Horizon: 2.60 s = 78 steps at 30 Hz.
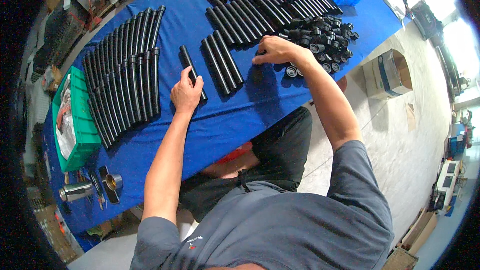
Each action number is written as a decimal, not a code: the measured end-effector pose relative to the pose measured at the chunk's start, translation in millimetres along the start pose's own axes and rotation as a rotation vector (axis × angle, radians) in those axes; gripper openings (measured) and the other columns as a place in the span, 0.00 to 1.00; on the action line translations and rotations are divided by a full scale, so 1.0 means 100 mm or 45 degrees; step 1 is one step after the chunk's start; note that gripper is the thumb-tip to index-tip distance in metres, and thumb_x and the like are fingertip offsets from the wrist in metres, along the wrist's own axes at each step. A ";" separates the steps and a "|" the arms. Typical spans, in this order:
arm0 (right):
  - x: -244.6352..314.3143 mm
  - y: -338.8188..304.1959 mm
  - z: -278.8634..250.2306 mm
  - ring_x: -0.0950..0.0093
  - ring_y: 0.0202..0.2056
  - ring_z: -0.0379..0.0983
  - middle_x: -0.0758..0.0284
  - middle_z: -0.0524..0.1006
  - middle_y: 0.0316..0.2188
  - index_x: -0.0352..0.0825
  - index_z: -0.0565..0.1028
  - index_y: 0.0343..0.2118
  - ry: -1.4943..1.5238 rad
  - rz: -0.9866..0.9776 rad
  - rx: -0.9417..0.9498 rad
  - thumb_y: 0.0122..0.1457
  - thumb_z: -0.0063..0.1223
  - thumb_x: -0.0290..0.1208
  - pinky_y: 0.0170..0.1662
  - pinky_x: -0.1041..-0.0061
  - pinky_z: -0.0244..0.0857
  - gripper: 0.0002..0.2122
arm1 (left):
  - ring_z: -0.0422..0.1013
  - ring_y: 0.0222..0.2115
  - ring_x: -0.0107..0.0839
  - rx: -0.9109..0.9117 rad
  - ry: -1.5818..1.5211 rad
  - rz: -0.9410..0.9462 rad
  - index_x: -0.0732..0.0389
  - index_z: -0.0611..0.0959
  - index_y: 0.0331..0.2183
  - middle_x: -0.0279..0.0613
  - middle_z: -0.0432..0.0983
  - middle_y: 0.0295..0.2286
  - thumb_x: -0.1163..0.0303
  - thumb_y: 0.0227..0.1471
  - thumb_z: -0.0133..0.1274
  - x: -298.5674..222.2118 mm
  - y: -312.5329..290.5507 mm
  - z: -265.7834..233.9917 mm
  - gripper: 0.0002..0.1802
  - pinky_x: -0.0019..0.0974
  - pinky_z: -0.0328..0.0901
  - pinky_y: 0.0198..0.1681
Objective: The person assembles black plastic irrigation tubes and caps into units by hand on a table.
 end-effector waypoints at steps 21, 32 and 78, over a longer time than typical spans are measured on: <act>-0.60 -0.99 0.04 0.59 0.40 0.75 0.59 0.77 0.39 0.39 0.76 0.45 -0.079 0.615 -1.158 0.54 0.54 0.31 0.46 0.62 0.69 0.15 | 0.76 0.23 0.43 0.000 -0.051 0.029 0.56 0.77 0.48 0.40 0.76 0.19 0.56 0.50 0.56 -0.07 0.02 0.02 0.24 0.46 0.69 0.29; -0.67 -1.17 0.27 0.59 0.62 0.57 0.59 0.60 0.61 0.48 0.70 0.58 -0.102 0.304 -0.507 0.54 0.59 0.28 0.63 0.63 0.56 0.26 | 0.76 0.23 0.42 -0.025 -0.003 0.025 0.55 0.77 0.48 0.39 0.76 0.19 0.56 0.50 0.56 0.00 0.00 0.03 0.24 0.46 0.69 0.29; -0.15 -0.68 0.56 0.58 0.60 0.59 0.54 0.68 0.55 0.33 0.79 0.34 -0.485 0.405 -0.742 0.49 0.61 0.36 0.61 0.59 0.55 0.13 | 0.75 0.21 0.42 -0.016 -0.027 0.017 0.55 0.78 0.47 0.39 0.75 0.18 0.56 0.50 0.56 -0.04 0.01 0.04 0.23 0.46 0.68 0.28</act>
Point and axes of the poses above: each hand's wrist, its own y-axis towards the middle knuckle, its own z-axis out of the palm, x = y × z, the point moved 1 cm from there along y, towards the middle knuckle
